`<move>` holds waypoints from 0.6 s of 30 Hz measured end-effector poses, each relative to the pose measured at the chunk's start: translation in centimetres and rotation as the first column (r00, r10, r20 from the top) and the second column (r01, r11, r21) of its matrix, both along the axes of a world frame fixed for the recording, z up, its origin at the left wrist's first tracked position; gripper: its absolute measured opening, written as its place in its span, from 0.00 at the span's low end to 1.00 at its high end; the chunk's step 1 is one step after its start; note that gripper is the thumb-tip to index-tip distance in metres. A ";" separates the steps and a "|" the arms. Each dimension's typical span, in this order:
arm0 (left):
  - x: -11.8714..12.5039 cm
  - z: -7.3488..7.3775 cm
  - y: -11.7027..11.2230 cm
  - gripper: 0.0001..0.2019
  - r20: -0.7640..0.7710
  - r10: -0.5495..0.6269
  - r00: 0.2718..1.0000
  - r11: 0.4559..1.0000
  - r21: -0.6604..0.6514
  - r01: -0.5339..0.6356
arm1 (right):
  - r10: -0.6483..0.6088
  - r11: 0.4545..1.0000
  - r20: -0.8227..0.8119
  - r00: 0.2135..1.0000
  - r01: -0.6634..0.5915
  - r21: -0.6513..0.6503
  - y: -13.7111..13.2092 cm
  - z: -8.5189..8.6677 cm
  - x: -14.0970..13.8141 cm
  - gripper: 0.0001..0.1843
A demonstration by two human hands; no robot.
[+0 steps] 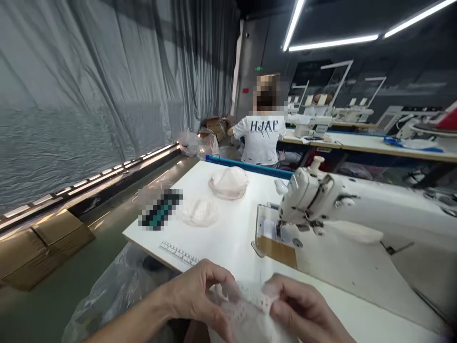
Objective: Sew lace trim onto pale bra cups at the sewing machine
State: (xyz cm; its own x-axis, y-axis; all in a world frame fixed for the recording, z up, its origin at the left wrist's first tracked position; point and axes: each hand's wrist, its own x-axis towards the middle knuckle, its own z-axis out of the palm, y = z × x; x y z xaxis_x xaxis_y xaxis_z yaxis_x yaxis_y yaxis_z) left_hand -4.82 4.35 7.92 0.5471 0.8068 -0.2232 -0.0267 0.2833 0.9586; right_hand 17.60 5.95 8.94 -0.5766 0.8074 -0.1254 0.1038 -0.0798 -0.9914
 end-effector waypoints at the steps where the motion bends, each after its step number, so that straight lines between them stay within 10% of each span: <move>1: -0.6 -0.3 0.4 0.21 0.039 0.018 0.999 0.998 -0.055 -0.016 | -0.013 1.000 -0.037 0.999 0.013 -0.004 1.3 0.5 -0.8 0.20; 7: -3.9 0.7 5.4 0.20 0.120 0.274 0.954 0.961 -0.062 -0.268 | -0.097 0.995 -0.146 0.985 0.092 -0.041 9.5 1.3 -4.5 0.19; 13: -6.4 4.8 20.6 0.24 -0.050 0.471 0.881 0.866 0.213 -0.452 | -0.468 0.841 -0.128 0.875 0.485 0.239 22.0 1.4 -8.4 0.21; 18: -5.6 3.9 30.8 0.15 -0.283 0.612 0.739 0.779 0.377 -0.501 | -0.678 0.675 0.038 0.734 0.601 0.427 31.2 0.3 -9.3 0.16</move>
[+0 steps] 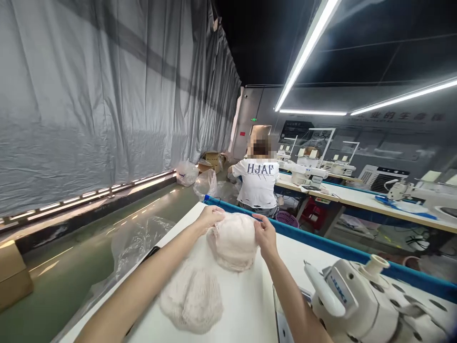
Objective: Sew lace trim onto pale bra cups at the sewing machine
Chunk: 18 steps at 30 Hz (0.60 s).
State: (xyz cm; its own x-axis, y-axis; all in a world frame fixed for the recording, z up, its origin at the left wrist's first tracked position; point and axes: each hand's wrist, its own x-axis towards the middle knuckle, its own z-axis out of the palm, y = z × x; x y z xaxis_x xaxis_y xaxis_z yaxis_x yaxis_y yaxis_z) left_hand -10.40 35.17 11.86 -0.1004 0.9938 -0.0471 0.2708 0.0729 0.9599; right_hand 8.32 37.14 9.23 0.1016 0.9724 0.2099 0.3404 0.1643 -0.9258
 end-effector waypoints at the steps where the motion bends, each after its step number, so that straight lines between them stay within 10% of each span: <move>1: 0.3 -0.6 1.0 0.15 -0.076 0.020 0.997 1.000 -0.001 -0.020 | -0.028 1.000 0.060 0.998 0.028 -0.005 0.9 -0.4 0.1 0.15; 8: 1.5 -3.8 1.8 0.15 -0.553 -0.040 0.832 0.994 0.063 0.089 | -0.096 0.992 0.359 0.929 0.120 -0.047 0.9 -2.0 0.2 0.14; 13: 1.5 -2.6 -0.3 0.14 -0.734 -0.009 0.679 0.977 0.138 0.162 | -0.087 0.994 0.430 0.899 0.109 -0.027 -3.3 -0.1 -0.7 0.16; 18: -0.5 -0.1 -8.1 0.14 -0.798 0.005 0.603 0.921 0.239 0.308 | 0.380 0.920 0.440 0.814 -0.384 -0.084 -14.5 -0.4 0.4 0.16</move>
